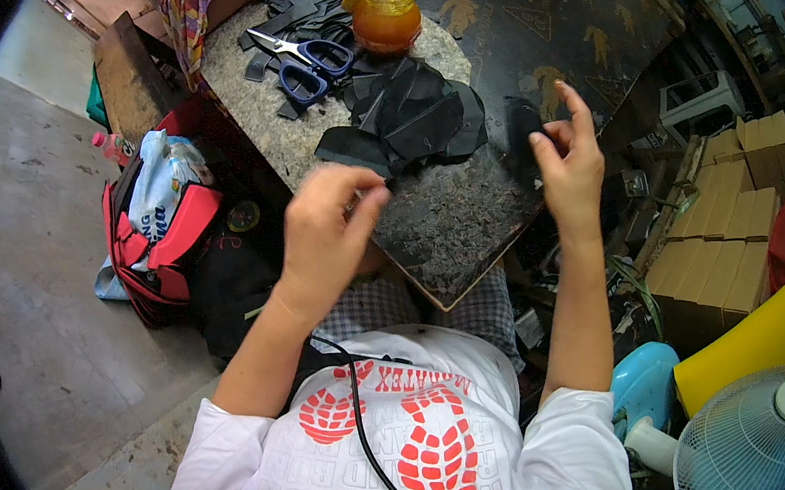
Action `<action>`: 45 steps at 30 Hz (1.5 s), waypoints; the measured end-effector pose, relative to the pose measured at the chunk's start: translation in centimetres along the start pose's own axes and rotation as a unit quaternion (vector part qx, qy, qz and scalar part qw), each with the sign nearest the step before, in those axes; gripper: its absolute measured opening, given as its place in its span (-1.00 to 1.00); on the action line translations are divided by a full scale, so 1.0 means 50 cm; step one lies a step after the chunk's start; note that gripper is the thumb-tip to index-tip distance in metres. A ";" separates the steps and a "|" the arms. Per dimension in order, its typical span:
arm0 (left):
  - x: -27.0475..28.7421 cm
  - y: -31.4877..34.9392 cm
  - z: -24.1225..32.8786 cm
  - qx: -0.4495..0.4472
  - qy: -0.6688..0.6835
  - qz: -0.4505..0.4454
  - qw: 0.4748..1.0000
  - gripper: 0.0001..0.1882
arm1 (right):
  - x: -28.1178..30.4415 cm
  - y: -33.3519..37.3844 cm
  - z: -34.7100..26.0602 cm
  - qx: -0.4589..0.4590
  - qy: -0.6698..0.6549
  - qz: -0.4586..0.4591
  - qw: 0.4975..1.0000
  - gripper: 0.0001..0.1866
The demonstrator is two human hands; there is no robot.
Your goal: The person repeatedly picks up small black leather pieces, dips a finger into a jar of yellow adhesive, and applies the glue to the edges of each piece. The person then sets the glued pieces aside on the workbench.
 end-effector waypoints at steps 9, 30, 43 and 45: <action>0.027 -0.050 -0.063 0.019 -0.265 -0.011 0.964 -0.68 | -0.029 0.022 0.004 0.209 0.102 0.037 0.972 -0.27; 0.062 0.029 -0.014 0.272 0.172 -0.012 0.947 -0.84 | -0.135 0.225 -0.069 0.170 -0.115 -0.161 0.965 -0.02; 0.102 0.022 -0.038 0.287 0.233 0.102 0.924 -0.83 | -0.115 0.245 -0.086 0.288 0.001 -0.208 0.935 -0.05; 0.099 0.019 -0.040 0.330 0.294 0.081 0.893 -0.81 | -0.111 0.262 -0.093 0.288 -0.074 -0.260 0.919 -0.06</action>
Point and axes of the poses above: each hand's wrist, its own y-axis away from the middle knuckle, its own x-axis out of the back of the hand, z = x × y, the point moved 1 cm from there along -y, towards the middle knuckle, and after that the axes turned 9 degrees about z, right-handed, at the moved point
